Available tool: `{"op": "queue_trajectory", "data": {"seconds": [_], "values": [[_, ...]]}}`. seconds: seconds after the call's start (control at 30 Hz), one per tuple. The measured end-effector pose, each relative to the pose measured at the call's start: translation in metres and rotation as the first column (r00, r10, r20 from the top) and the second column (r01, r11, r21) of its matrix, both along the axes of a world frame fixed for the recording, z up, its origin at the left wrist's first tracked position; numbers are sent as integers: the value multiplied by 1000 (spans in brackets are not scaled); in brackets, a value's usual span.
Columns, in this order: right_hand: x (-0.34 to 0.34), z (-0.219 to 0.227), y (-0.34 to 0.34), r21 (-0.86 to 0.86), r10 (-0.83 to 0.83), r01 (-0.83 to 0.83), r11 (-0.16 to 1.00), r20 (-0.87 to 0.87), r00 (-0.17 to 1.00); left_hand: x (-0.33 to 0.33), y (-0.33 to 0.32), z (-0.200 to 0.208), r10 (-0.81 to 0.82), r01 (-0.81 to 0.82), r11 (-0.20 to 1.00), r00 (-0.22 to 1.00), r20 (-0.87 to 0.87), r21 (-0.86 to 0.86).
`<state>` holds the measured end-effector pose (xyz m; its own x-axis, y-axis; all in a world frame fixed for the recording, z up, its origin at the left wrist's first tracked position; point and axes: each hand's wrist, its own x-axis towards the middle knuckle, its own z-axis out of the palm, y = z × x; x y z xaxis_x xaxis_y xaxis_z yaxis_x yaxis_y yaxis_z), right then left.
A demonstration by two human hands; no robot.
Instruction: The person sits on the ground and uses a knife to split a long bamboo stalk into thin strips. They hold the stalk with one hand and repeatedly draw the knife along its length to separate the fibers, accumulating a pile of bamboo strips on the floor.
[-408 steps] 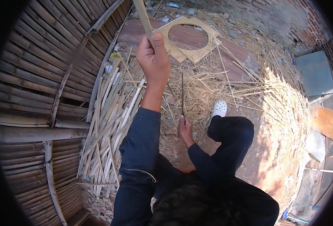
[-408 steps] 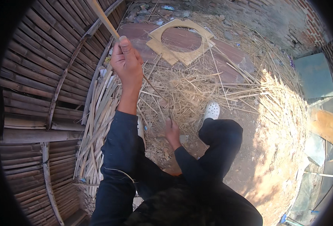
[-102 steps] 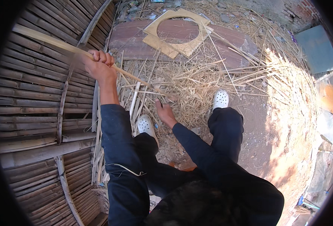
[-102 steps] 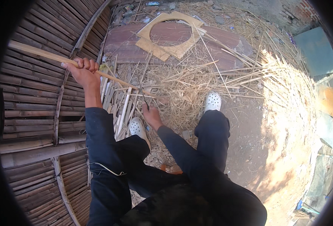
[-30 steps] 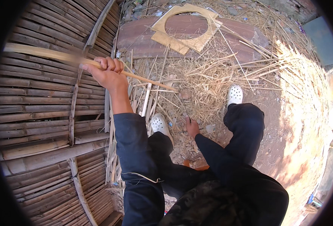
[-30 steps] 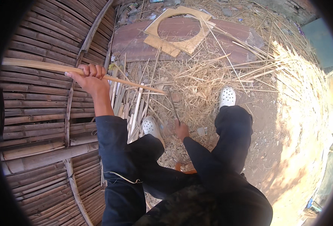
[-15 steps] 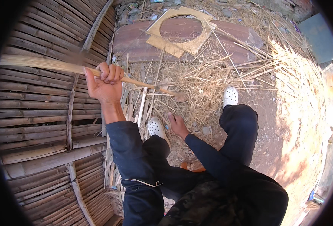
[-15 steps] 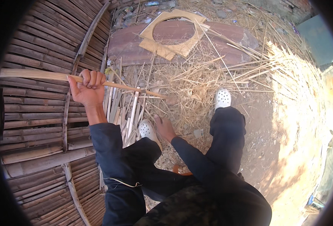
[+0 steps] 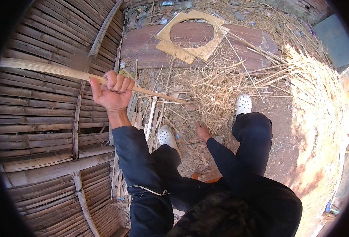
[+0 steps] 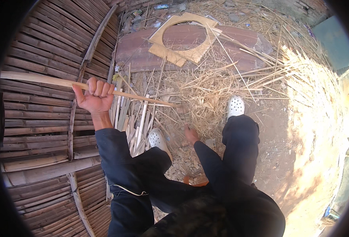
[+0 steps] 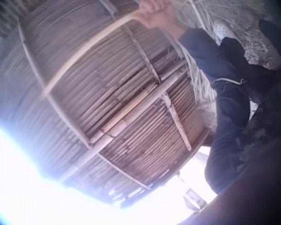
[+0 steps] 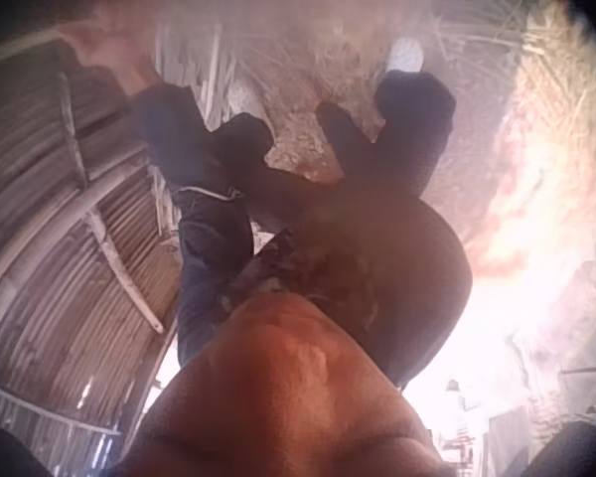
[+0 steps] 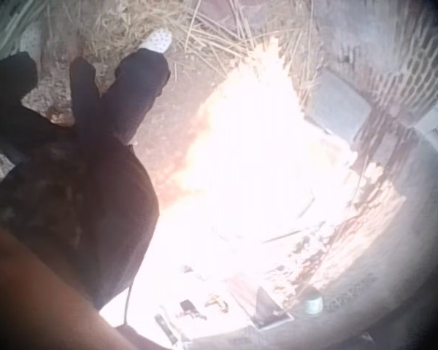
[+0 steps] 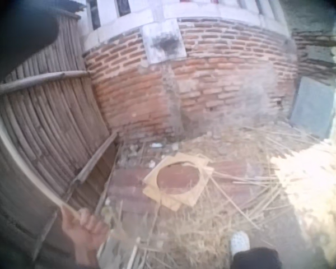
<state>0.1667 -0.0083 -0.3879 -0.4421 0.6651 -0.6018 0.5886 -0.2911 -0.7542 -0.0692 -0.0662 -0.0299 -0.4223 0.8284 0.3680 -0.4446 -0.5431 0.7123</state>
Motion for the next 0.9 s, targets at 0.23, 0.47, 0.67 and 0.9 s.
{"op": "queue_trajectory", "data": {"seconds": [0.23, 0.47, 0.67, 0.9], "values": [[-9, 97, 10, 157, 256, -212, 965, -358, 898, -4, 11, -9, -170, 171, 985, 985, -15, 31], [6, 93, 10, -12, 290, -305, 952, -274, 917, -8, -2, -22, -205, 205, 973, 979, -15, 107], [-3, 89, 3, 290, 340, -264, 920, -254, 906, -6, 13, -16, -245, 252, 960, 967, -72, 122], [5, 72, 14, -6, 272, -273, 962, -43, 961, -9, 12, -21, -276, 278, 948, 960, -38, 156]]}}
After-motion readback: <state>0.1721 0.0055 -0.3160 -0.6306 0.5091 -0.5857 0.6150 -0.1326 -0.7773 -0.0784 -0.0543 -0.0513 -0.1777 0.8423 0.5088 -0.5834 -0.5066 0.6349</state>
